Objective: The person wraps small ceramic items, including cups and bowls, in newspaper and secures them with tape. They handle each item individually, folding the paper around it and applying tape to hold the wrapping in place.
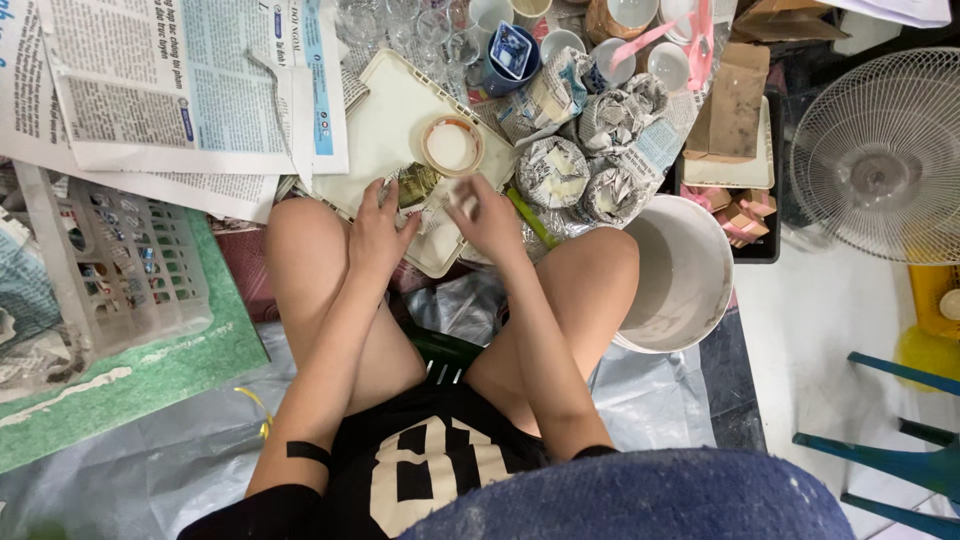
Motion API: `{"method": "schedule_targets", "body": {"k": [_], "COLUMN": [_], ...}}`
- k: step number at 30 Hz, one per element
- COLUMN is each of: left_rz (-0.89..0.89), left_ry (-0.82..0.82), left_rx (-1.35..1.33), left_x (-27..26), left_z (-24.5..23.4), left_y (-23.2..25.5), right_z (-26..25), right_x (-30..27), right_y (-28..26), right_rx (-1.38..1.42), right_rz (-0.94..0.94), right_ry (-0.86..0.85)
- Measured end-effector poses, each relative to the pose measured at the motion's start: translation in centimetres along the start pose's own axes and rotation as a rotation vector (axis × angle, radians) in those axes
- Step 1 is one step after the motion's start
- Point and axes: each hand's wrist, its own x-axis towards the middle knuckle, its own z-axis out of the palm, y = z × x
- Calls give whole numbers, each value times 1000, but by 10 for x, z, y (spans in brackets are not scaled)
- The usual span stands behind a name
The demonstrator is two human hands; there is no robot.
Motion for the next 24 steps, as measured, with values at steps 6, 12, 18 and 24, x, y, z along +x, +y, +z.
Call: {"method": "schedule_targets", "body": {"k": [6,12,18,24], "left_rz": [47,61,83,-94], "left_ry": [30,6,34,-4], "left_rx": [72,64,66,-86], "left_x": [-2,-4,-7,-3], "left_z": [4,3,5,1], "left_y": [0,0,0,1], "right_z": [75,83,83,80], "right_x": [65,67,62,77], "right_y": [3,-15,-33,-46], "right_rx": [375,127,-78,-467], "right_rz": [1,87,109,84], "right_ry": [56,84,94,5]}}
